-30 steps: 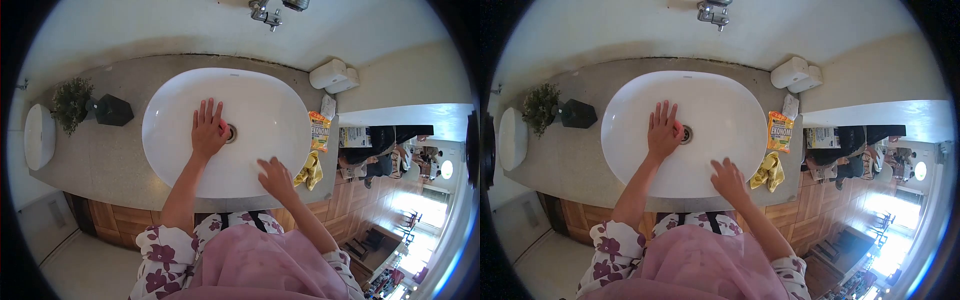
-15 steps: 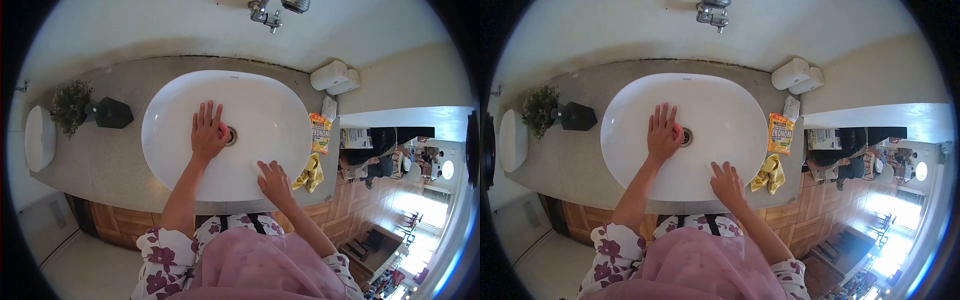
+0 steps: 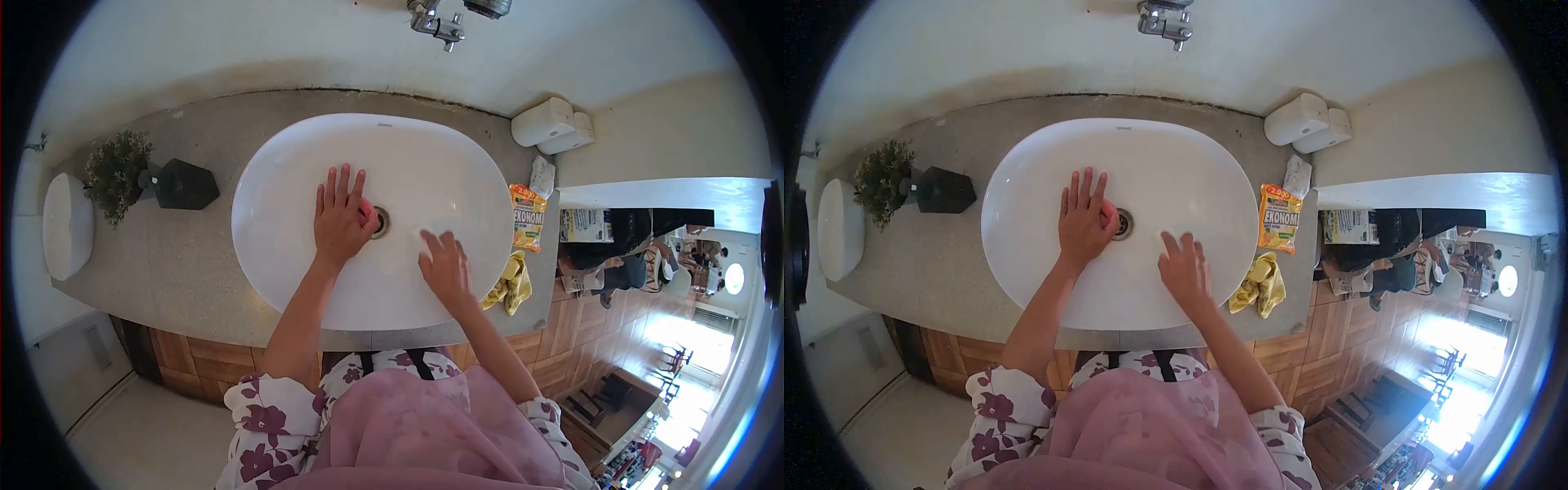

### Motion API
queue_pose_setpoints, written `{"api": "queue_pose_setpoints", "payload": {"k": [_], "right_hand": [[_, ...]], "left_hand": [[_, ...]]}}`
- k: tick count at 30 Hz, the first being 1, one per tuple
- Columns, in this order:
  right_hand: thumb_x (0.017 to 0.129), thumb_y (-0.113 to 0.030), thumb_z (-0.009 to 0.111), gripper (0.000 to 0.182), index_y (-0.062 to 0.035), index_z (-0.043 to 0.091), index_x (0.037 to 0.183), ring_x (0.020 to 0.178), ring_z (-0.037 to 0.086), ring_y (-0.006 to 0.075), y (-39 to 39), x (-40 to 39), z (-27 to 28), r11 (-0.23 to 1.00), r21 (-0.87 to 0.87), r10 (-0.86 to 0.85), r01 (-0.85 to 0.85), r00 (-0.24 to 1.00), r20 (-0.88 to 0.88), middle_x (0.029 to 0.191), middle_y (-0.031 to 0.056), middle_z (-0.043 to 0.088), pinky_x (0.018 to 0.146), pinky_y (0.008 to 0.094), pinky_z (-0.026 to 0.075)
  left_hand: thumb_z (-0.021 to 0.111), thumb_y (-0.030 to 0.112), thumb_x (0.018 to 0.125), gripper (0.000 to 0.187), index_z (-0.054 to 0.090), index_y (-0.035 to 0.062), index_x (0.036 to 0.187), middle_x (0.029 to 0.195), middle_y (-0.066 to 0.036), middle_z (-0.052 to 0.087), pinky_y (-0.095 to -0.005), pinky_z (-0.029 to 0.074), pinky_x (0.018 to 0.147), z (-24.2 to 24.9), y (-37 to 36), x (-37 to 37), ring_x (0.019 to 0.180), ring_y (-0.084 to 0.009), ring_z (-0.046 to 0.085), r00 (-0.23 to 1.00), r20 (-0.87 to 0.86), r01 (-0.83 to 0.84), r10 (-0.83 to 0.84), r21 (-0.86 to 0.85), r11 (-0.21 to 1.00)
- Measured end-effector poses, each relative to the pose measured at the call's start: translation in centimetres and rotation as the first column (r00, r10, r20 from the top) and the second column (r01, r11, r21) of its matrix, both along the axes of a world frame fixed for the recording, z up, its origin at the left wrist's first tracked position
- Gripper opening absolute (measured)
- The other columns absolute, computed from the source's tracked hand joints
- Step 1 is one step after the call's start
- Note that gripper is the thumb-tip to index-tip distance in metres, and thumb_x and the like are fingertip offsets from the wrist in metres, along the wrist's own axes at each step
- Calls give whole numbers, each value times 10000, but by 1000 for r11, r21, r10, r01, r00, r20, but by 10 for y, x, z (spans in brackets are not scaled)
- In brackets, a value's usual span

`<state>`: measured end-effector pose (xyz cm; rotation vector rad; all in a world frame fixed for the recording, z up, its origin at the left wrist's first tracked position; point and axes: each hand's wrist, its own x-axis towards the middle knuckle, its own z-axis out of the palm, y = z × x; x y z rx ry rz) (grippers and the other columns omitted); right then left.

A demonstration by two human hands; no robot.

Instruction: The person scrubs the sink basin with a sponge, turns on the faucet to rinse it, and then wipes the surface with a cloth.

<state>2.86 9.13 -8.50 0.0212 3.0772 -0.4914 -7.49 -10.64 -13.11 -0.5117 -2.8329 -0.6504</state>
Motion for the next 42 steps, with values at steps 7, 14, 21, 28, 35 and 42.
{"api": "queue_pose_setpoints", "payload": {"k": [7,14,21,28,35,42], "right_hand": [[802,-167,649,442,-113,563,1233,892,612,331,-2,-48,-7,997,78,-15,29,983,-184,1054,168,516,642,436,584],[807,-161,648,452,-132,554,1248,936,595,357,8,-25,-2,999,50,-9,9,1000,-3,1064,160,516,668,438,579],[802,-165,656,441,-156,582,1237,964,596,324,21,-44,3,990,-102,104,-102,994,21,1058,137,536,792,454,538],[769,-169,686,433,-176,638,1199,898,620,305,48,8,55,960,-228,256,-164,846,468,998,120,577,791,433,519],[769,-189,658,399,-180,668,1167,883,624,309,8,-3,33,901,-354,351,-251,900,256,970,121,583,805,425,517],[721,-158,698,395,-169,711,1116,855,628,272,72,-5,83,828,-492,535,-268,638,553,900,98,629,805,375,499]], "left_hand": [[586,354,831,717,357,177,1486,1543,-129,303,-533,250,1129,0,0,2,1427,-350,262,1000,-5,-1,1,-7,1000],[591,347,829,713,365,172,1483,1542,-128,305,-532,256,1127,0,1,1,1422,-350,272,1000,-16,-2,2,5,1000],[590,349,832,711,364,173,1483,1544,-126,303,-524,253,1131,-1,-1,1,1425,-346,266,1000,-17,2,-2,-6,1000],[585,357,844,711,350,172,1490,1552,-129,284,-526,238,1136,-2,-1,0,1432,-360,247,1000,5,0,0,-1,1000],[593,354,827,716,365,176,1482,1547,-122,295,-527,263,1125,-2,0,0,1423,-352,269,1000,-3,-2,2,-14,1000],[592,355,827,708,373,184,1478,1544,-121,301,-537,266,1122,-5,0,1,1422,-356,267,999,-36,-8,9,22,1000]]}}
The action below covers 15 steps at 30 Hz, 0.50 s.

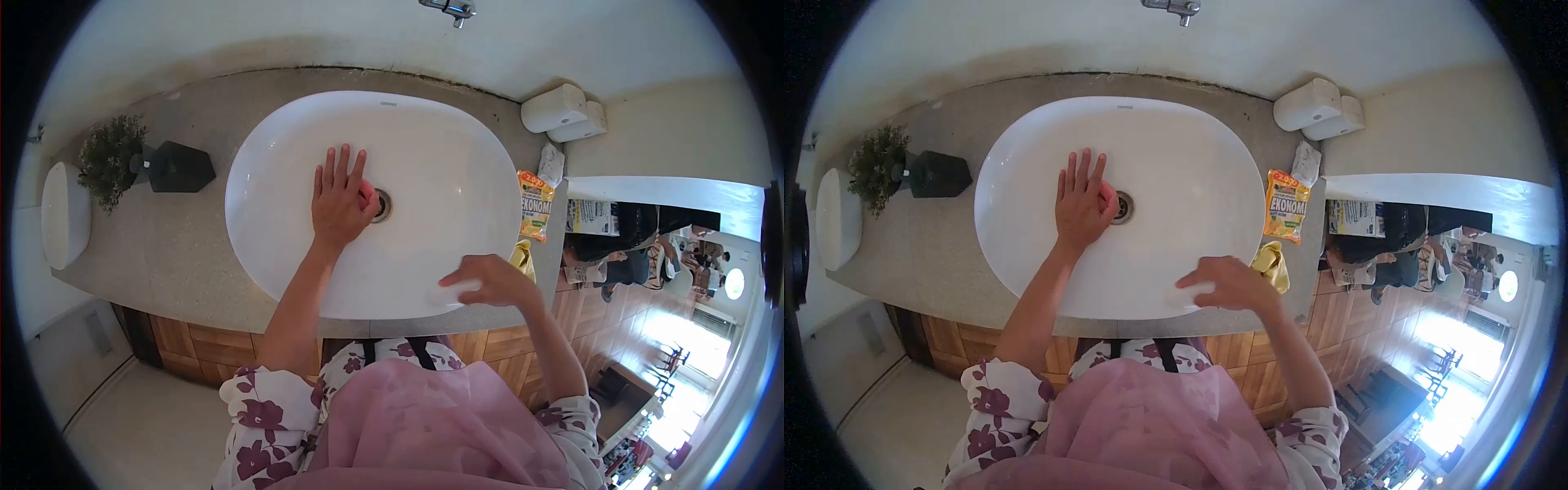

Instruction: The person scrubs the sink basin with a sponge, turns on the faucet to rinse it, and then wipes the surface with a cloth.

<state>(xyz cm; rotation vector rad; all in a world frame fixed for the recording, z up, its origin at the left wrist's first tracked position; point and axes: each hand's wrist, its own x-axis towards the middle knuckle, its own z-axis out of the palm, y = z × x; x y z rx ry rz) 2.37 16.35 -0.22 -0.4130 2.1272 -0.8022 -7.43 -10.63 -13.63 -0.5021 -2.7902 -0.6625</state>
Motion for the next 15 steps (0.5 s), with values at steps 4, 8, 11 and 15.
{"api": "queue_pose_setpoints", "payload": {"k": [4,8,11,15], "right_hand": [[712,-149,706,421,-181,708,1131,858,632,262,-46,-5,-22,979,-205,-6,-4,999,-51,914,87,635,810,371,498],[722,-163,696,402,-185,706,1124,870,622,266,1,-8,-10,988,-151,29,-28,1000,6,920,89,627,810,373,494],[727,-174,693,393,-185,701,1120,898,613,276,4,-8,-5,996,-53,71,-70,997,27,940,96,617,816,384,492],[747,-135,693,414,-199,695,1155,863,634,248,-42,-9,-20,980,-165,84,-108,986,-144,952,76,615,803,365,511]], "left_hand": [[595,358,834,722,348,185,1490,1546,-123,297,-536,254,1126,2,0,-1,1426,-362,259,999,32,0,1,-28,1000],[598,361,818,714,378,193,1477,1542,-117,307,-538,269,1120,1,1,0,1421,-351,273,1000,20,-7,7,-9,1000],[601,360,815,718,380,193,1477,1542,-117,308,-537,269,1120,1,1,-1,1421,-352,273,1000,14,-8,8,-9,1000],[601,360,814,716,384,188,1474,1541,-118,312,-536,270,1119,1,0,-2,1421,-353,274,1000,20,-13,14,-22,1000]]}}
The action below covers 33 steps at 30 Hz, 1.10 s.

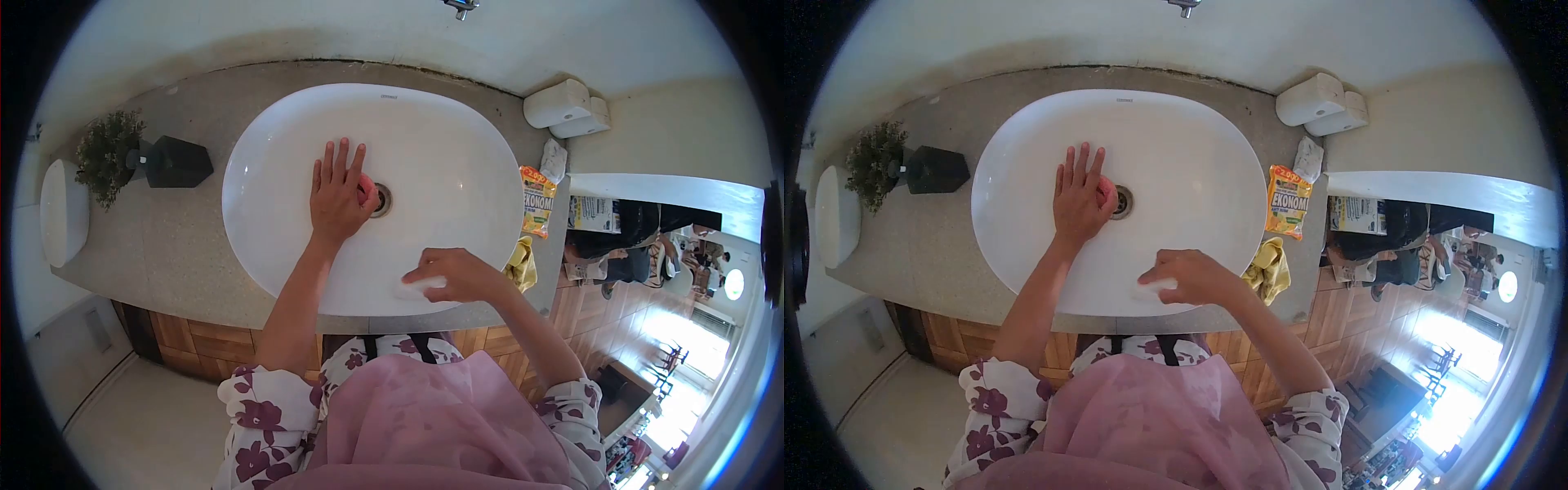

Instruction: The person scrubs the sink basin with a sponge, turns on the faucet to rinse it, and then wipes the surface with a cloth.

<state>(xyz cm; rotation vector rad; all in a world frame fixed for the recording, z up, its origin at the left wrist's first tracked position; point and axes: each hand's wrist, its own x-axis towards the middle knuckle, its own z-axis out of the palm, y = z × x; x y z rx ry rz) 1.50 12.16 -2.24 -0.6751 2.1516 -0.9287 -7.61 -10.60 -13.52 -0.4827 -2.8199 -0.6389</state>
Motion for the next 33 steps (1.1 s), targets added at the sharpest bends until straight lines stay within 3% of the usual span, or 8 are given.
{"api": "queue_pose_setpoints", "payload": {"k": [4,7,13,19,25,28,30,33], "right_hand": [[755,-137,689,401,-209,697,1150,872,632,246,32,2,8,999,-11,49,-49,998,35,971,74,613,802,368,514],[758,-166,667,384,-193,687,1141,920,620,260,53,7,13,993,116,4,-17,993,117,971,82,603,825,385,507],[745,-121,685,431,-223,682,1164,923,617,247,-1,6,-3,997,-77,-5,-3,995,-96,962,72,601,827,387,506],[765,-162,690,393,-219,677,1154,941,607,244,52,8,10,993,118,-41,25,989,141,984,64,594,831,383,505],[762,-159,694,426,-231,682,1182,920,623,256,-13,3,-9,998,-59,19,-24,997,-81,1009,78,614,837,373,513],[766,-159,692,420,-228,682,1180,915,622,259,25,3,-3,997,-48,63,-63,998,-6,1015,80,616,836,382,512],[772,-162,692,408,-222,677,1176,934,616,259,51,3,8,993,118,-45,24,983,177,1026,80,610,845,387,506],[773,-152,688,400,-211,677,1168,946,611,262,25,2,-3,999,31,7,-10,995,103,1031,83,603,846,386,506]], "left_hand": [[602,359,815,716,383,184,1474,1541,-116,310,-535,268,1121,-2,1,1,1420,-356,273,1000,-9,9,-9,2,1000],[601,359,816,718,380,185,1476,1542,-116,308,-536,266,1122,-2,-1,2,1419,-358,272,1000,4,4,-4,3,1000],[600,357,816,720,375,190,1479,1535,-120,322,-538,267,1121,0,-1,1,1411,-365,290,1000,-3,9,-8,9,1000],[603,357,812,723,376,193,1479,1536,-119,322,-536,266,1122,-3,1,1,1411,-361,293,1000,-8,-3,3,3,1000],[583,375,842,721,339,199,1497,1552,-114,288,-531,236,1139,-3,-1,1,1434,-368,241,1000,22,12,-12,-5,1000],[585,374,839,719,344,199,1494,1551,-117,289,-527,235,1140,-3,0,1,1433,-367,244,1000,25,14,-14,-3,1000],[586,373,838,721,345,198,1494,1551,-118,289,-525,234,1141,-3,0,1,1434,-365,244,999,34,5,-5,-3,1000],[590,366,834,730,335,200,1498,1554,-117,283,-524,232,1142,-3,0,1,1436,-361,239,1000,25,5,-5,-7,1000]]}}
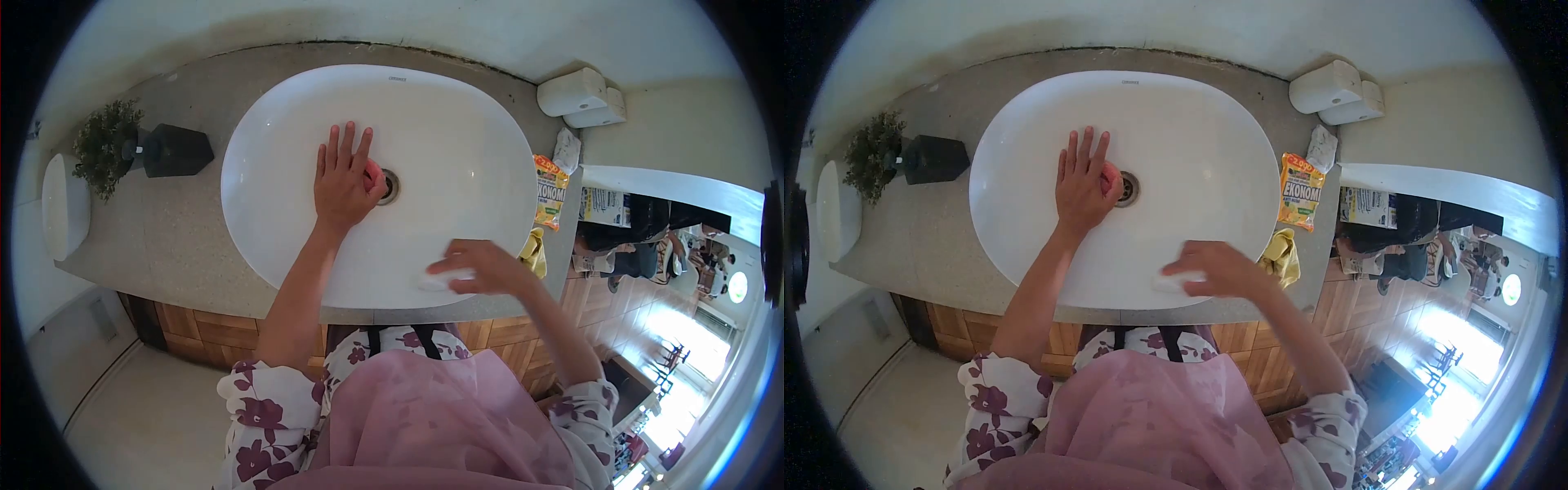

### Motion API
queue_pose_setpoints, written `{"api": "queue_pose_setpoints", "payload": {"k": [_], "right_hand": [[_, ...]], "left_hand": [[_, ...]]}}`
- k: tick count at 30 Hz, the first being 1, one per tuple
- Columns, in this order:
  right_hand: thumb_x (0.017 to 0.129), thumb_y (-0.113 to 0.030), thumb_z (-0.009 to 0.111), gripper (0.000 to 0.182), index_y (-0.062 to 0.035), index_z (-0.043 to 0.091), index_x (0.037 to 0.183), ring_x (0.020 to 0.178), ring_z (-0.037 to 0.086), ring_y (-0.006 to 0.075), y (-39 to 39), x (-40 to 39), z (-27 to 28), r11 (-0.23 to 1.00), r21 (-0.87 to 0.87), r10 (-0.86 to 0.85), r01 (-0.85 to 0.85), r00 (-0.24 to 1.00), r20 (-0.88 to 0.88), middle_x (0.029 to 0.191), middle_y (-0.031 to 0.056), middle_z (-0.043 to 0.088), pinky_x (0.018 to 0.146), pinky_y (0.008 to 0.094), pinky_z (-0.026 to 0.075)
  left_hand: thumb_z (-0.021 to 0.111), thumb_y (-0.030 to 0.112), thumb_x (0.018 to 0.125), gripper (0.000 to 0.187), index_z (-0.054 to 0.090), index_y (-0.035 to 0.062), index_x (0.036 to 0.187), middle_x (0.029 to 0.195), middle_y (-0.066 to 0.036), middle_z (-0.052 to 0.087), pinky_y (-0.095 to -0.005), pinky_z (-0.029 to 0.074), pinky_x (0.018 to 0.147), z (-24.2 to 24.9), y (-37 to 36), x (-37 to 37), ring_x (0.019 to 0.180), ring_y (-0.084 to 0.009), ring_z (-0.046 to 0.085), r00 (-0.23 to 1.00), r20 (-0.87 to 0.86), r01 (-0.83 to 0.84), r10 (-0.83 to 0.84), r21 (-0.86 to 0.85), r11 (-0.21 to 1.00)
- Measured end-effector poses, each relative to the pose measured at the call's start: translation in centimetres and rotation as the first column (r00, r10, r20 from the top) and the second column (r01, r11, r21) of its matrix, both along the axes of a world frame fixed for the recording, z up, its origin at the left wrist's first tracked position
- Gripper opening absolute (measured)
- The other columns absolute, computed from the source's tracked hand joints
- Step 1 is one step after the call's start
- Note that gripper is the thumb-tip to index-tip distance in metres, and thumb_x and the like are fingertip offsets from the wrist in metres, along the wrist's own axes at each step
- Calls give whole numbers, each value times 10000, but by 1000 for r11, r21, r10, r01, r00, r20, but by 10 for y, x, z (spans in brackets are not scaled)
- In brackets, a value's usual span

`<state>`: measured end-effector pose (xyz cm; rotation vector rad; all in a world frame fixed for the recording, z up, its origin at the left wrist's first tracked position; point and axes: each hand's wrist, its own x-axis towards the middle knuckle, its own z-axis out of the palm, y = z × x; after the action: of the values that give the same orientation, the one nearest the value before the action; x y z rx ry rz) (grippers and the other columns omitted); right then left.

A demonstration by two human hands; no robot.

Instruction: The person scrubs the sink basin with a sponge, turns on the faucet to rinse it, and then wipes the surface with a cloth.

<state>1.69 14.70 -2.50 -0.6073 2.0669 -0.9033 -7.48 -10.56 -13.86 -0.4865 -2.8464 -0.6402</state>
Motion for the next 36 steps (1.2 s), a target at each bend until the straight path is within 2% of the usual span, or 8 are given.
{"api": "queue_pose_setpoints", "payload": {"k": [2,7,12,14,18,24,29,36], "right_hand": [[775,-168,686,397,-215,676,1170,942,612,262,-47,-3,-20,981,-183,30,-60,986,-162,1026,86,601,841,390,508],[748,-166,665,389,-204,688,1134,918,609,254,-89,-2,-25,958,-287,-73,23,984,-165,951,67,590,828,382,509],[738,-145,675,407,-205,690,1141,903,617,250,-53,-1,-16,991,-134,-25,23,1000,-17,953,69,594,815,377,516],[744,-156,676,439,-227,675,1177,927,622,239,-80,-7,-22,982,-183,7,-36,988,-154,1003,61,605,819,369,524],[746,-160,674,433,-222,676,1175,917,623,237,-112,-11,-24,983,-185,-32,-7,978,-207,998,72,601,809,372,524],[745,-168,678,404,-192,678,1148,936,610,273,-71,-9,-15,992,-124,30,-31,999,-13,976,94,586,827,401,514],[764,-159,677,413,-206,673,1174,918,624,255,-127,-6,-29,976,-217,-90,22,948,-306,1002,94,598,815,383,525],[765,-168,680,419,-199,667,1183,919,622,267,-73,-9,-11,998,-29,52,-52,999,-8,1007,99,599,820,388,523]], "left_hand": [[586,369,833,734,330,198,1500,1556,-119,280,-522,234,1141,1,0,0,1437,-360,236,1000,0,7,-8,18,1000],[584,373,831,743,322,192,1503,1558,-122,274,-525,236,1139,2,-2,-1,1440,-361,228,999,16,30,-30,-5,1000],[579,377,832,746,314,191,1505,1562,-124,265,-528,226,1142,0,-3,-2,1443,-363,219,998,28,48,-48,3,999],[566,381,847,733,313,179,1504,1563,-128,260,-529,220,1144,1,-4,-3,1443,-367,219,997,32,65,-65,4,998],[569,361,847,702,353,164,1485,1544,-138,296,-519,251,1134,4,-8,-7,1428,-354,259,994,4,110,-110,18,994],[563,360,856,698,343,162,1489,1549,-140,285,-500,250,1139,4,-12,-11,1426,-357,261,983,11,185,-186,58,981],[540,395,885,714,295,153,1510,1577,-144,219,-506,201,1154,5,-13,-12,1449,-364,206,977,38,206,-208,51,977],[544,378,865,721,295,176,1510,1580,-133,210,-483,209,1160,4,-12,-12,1448,-339,214,981,38,190,-191,38,981]]}}
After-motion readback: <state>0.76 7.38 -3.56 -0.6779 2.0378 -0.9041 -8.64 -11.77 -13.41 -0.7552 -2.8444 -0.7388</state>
